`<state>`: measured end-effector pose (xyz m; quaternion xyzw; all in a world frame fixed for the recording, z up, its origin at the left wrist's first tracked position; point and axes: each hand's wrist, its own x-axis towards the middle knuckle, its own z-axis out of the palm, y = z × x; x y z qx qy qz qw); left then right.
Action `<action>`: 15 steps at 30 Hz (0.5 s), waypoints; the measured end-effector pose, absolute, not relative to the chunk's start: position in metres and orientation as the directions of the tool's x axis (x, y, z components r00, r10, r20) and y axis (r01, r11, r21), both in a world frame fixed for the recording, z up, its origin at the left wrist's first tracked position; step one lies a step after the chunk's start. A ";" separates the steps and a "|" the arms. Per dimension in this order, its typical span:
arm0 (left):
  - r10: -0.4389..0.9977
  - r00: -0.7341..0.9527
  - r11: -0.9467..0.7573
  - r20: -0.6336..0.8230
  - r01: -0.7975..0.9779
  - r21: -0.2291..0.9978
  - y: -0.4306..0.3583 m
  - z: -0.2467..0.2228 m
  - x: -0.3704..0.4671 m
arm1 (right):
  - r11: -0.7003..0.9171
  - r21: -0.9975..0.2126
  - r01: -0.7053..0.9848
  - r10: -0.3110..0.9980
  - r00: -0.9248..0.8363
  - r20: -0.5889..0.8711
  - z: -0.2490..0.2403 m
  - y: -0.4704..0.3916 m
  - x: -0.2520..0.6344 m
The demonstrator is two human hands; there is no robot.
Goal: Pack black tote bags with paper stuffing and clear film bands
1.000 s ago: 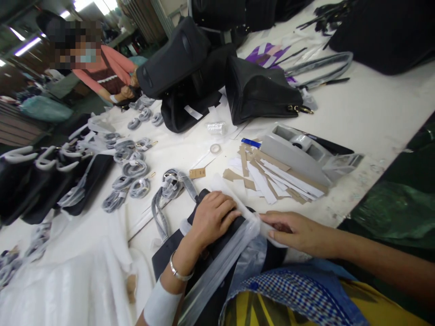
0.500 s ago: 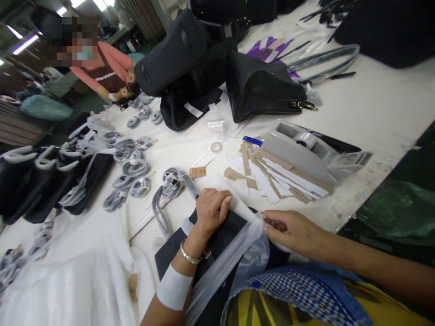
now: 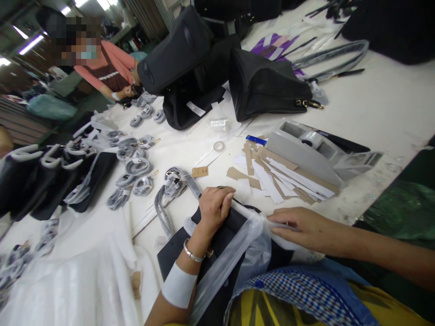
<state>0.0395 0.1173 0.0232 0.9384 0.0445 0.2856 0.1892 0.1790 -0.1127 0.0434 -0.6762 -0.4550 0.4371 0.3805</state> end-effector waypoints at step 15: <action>0.042 0.912 -0.921 0.409 -0.123 0.371 0.108 0.024 0.041 | -0.295 -0.910 0.293 0.945 0.233 -0.231 0.036 -0.109 0.172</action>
